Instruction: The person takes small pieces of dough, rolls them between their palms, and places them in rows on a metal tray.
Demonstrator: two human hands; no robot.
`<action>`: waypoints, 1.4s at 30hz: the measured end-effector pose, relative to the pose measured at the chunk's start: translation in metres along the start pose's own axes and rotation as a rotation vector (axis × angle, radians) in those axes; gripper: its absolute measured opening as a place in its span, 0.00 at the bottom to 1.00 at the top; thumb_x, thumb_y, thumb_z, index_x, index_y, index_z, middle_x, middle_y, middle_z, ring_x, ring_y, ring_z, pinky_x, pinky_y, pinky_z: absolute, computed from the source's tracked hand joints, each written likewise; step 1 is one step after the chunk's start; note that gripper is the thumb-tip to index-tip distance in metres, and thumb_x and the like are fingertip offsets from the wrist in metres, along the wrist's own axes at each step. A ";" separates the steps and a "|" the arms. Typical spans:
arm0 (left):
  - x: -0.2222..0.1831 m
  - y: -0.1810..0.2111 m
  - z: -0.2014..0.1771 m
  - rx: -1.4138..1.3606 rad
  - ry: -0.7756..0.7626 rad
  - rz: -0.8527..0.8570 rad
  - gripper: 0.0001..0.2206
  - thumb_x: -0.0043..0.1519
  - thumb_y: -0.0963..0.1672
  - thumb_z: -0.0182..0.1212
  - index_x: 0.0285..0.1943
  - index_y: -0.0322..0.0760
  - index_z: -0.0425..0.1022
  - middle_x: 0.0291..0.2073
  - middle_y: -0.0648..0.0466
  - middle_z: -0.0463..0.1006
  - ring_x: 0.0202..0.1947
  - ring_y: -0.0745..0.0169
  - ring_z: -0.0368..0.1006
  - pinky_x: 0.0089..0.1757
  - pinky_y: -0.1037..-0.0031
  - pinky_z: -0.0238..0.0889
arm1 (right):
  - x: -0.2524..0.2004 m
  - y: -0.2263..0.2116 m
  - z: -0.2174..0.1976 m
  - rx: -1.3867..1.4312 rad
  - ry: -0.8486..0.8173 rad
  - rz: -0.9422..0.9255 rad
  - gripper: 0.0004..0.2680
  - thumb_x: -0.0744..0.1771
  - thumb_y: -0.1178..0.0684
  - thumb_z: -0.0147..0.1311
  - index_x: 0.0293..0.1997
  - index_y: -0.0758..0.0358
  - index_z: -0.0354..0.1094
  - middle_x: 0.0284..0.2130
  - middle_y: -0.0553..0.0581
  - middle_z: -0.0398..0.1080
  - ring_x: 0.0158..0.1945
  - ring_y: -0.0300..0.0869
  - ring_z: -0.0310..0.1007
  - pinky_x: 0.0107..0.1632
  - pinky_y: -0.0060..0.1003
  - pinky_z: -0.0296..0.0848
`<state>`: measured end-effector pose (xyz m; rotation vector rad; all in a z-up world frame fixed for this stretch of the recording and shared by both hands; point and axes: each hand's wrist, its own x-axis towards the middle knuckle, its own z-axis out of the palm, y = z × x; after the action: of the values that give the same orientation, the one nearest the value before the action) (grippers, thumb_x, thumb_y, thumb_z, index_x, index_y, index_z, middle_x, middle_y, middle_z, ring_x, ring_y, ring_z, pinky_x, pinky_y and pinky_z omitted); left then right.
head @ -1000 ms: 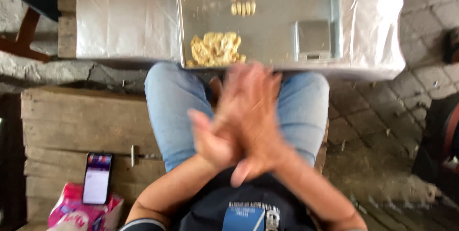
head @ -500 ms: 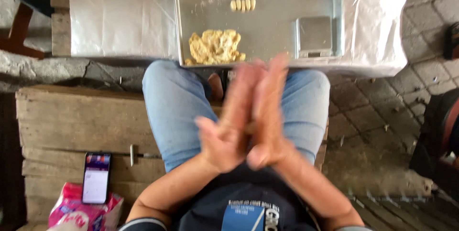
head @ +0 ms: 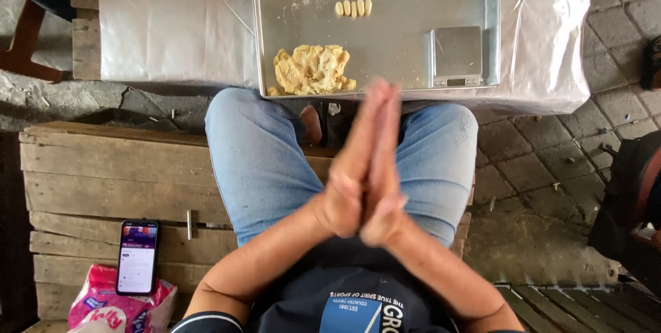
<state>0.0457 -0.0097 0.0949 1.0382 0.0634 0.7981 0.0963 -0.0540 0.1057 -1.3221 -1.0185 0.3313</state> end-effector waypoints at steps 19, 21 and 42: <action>0.021 -0.083 -0.064 -0.681 0.302 -0.412 0.36 0.72 0.60 0.36 0.76 0.29 0.62 0.67 0.37 0.69 0.68 0.42 0.66 0.64 0.54 0.62 | 0.054 0.119 -0.041 -0.063 0.088 0.136 0.20 0.77 0.43 0.25 0.79 0.62 0.42 0.78 0.61 0.41 0.82 0.51 0.35 0.83 0.52 0.32; 0.028 -0.085 -0.082 -0.778 0.317 -0.436 0.36 0.72 0.61 0.39 0.73 0.30 0.66 0.62 0.33 0.74 0.64 0.37 0.71 0.59 0.50 0.68 | 0.061 0.115 -0.049 0.004 0.084 0.140 0.19 0.77 0.45 0.26 0.76 0.62 0.52 0.75 0.62 0.52 0.80 0.50 0.47 0.81 0.54 0.41; 0.056 -0.072 -0.146 -0.123 0.302 -0.408 0.37 0.70 0.63 0.32 0.81 0.40 0.51 0.73 0.40 0.61 0.72 0.39 0.59 0.63 0.47 0.55 | 0.131 0.263 -0.017 -0.623 0.147 0.197 0.03 0.63 0.59 0.69 0.36 0.61 0.80 0.28 0.54 0.79 0.25 0.41 0.74 0.29 0.34 0.68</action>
<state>0.0675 0.1144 -0.0220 0.7476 0.4642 0.5706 0.2691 0.1021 -0.0748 -1.9855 -0.8991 0.0548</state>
